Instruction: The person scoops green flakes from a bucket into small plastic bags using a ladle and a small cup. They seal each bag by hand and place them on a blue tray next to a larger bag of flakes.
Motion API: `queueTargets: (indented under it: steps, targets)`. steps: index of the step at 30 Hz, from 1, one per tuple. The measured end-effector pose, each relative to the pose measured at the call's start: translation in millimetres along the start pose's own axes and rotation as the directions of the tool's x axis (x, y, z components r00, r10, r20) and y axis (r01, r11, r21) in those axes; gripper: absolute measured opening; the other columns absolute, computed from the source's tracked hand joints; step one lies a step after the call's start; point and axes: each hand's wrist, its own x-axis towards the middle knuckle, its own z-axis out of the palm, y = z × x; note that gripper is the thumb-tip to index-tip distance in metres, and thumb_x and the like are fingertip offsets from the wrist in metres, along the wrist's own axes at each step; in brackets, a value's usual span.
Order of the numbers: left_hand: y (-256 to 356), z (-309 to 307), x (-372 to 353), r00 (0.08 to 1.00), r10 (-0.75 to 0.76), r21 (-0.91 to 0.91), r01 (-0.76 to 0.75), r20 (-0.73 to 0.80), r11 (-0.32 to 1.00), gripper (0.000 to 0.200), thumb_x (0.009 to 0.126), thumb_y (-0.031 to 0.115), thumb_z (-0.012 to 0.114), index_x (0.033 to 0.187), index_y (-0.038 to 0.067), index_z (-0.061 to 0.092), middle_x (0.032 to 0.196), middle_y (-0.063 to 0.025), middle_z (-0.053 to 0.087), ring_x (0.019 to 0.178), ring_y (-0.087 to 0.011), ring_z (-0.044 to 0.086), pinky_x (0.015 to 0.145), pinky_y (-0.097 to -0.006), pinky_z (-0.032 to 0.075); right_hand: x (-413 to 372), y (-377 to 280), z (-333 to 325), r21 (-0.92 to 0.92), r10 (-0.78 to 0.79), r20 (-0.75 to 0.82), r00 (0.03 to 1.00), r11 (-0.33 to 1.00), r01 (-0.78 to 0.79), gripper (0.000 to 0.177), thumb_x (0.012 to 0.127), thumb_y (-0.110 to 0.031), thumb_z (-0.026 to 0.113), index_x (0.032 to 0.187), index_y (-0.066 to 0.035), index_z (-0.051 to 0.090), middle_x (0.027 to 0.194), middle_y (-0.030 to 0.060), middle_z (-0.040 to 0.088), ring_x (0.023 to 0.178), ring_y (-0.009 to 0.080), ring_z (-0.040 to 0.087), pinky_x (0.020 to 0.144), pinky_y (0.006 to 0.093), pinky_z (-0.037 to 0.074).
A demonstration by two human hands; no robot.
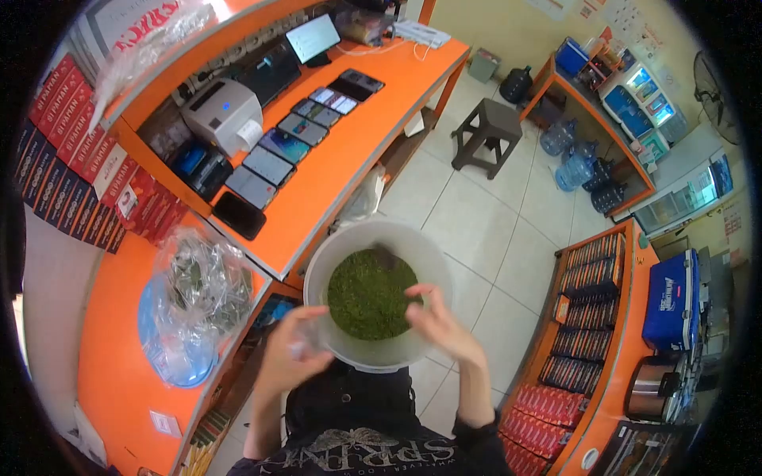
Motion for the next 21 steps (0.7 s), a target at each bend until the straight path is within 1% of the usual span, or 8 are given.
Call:
queueTargets:
  steps: [1,2,3,5,7,10,12,21]
  targets:
    - [-4.6,-15.7,-5.5,0.984,-0.176,-0.199,0.167,-0.026,0.966,0.067,0.067,0.006,0.076,0.126,0.007,0.044,0.121,-0.0070,0.052,0.082,-0.0093,0.058,0.058,-0.0207,0.047,20.3,33.2,-7.3,-0.104,-0.002,-0.147,0.989,0.995,-0.013,0.042,0.087,-0.013,0.055,0.123,-0.004,0.037,0.075,0.0030,0.053,0.061,0.0094,0.049,0.057,0.0266,0.042]
    - [-30.9,-18.5,-3.0,0.996,-0.046,-0.287,0.022,-0.079,0.958,0.069,0.069,0.010,0.076,0.128,0.007,0.042,0.120,-0.0078,0.052,0.071,-0.0065,0.054,0.050,-0.0183,0.042,42.1,64.9,1.9,-0.614,-0.055,-0.231,0.971,0.783,-0.102,0.039,0.086,-0.014,0.054,0.121,-0.004,0.040,0.079,0.0066,0.057,0.067,0.0159,0.055,0.062,0.0310,0.045]
    - [-41.6,-19.6,-4.2,0.993,-0.046,-0.427,-0.006,-0.112,0.904,0.068,0.071,0.014,0.075,0.130,0.007,0.040,0.118,-0.0084,0.053,0.064,-0.0050,0.051,0.046,-0.0173,0.039,65.3,99.1,19.4,-0.921,-0.149,-0.266,0.952,0.331,-0.205,0.036,0.085,-0.014,0.053,0.119,-0.005,0.044,0.084,0.0102,0.060,0.073,0.0225,0.060,0.066,0.0353,0.048]
    - [-47.7,-20.0,-7.1,0.978,-0.167,-0.727,0.022,-0.127,0.686,0.067,0.076,0.023,0.071,0.132,0.007,0.038,0.115,-0.0095,0.053,0.055,-0.0037,0.044,0.041,-0.0166,0.034,107.1,168.9,49.8,-0.998,0.428,0.012,0.904,0.059,-0.014,0.030,0.080,-0.011,0.053,0.111,-0.009,0.057,0.096,0.0132,0.063,0.095,0.0301,0.060,0.075,0.0418,0.050]
    - [-52.0,-21.1,-7.5,0.953,-0.297,-0.919,0.070,-0.053,0.387,0.065,0.081,0.033,0.065,0.134,0.007,0.037,0.110,-0.0105,0.053,0.051,-0.0045,0.039,0.040,-0.0171,0.031,129.0,236.1,55.7,-0.769,0.424,0.627,0.653,0.468,0.435,0.024,0.080,-0.009,0.050,0.098,-0.009,0.066,0.111,0.0087,0.061,0.105,0.0260,0.058,0.081,0.0426,0.048]
    - [-73.8,-35.8,-16.0,0.937,-0.349,-0.996,0.059,0.030,0.073,0.065,0.084,0.043,0.056,0.135,0.008,0.035,0.102,-0.0120,0.052,0.049,-0.0061,0.036,0.039,-0.0176,0.030,137.1,252.0,70.7,-0.813,0.483,0.498,0.721,-0.031,0.582,0.025,0.082,-0.015,0.052,0.103,-0.014,0.067,0.107,0.0051,0.064,0.108,0.0224,0.057,0.079,0.0410,0.049]
    - [-86.0,-47.3,-25.5,0.925,-0.374,-0.996,0.036,0.065,-0.084,0.065,0.085,0.045,0.054,0.135,0.008,0.035,0.099,-0.0124,0.051,0.050,-0.0065,0.037,0.039,-0.0181,0.031,131.8,263.3,59.7,-0.780,0.560,0.483,0.674,-0.075,0.621,0.023,0.083,-0.018,0.052,0.100,-0.014,0.067,0.106,0.0046,0.065,0.107,0.0227,0.058,0.078,0.0390,0.049]
    - [-92.0,-59.2,-20.1,0.939,-0.340,-0.995,-0.024,-0.055,0.092,0.059,0.082,0.025,0.058,0.133,0.005,0.037,0.106,-0.0104,0.049,0.051,-0.0063,0.036,0.041,-0.0167,0.032,118.5,140.7,-22.2,-0.843,0.674,0.355,0.648,-0.069,0.533,0.023,0.078,-0.025,0.055,0.095,-0.024,0.071,0.094,0.0027,0.068,0.088,0.0225,0.065,0.070,0.0368,0.051]
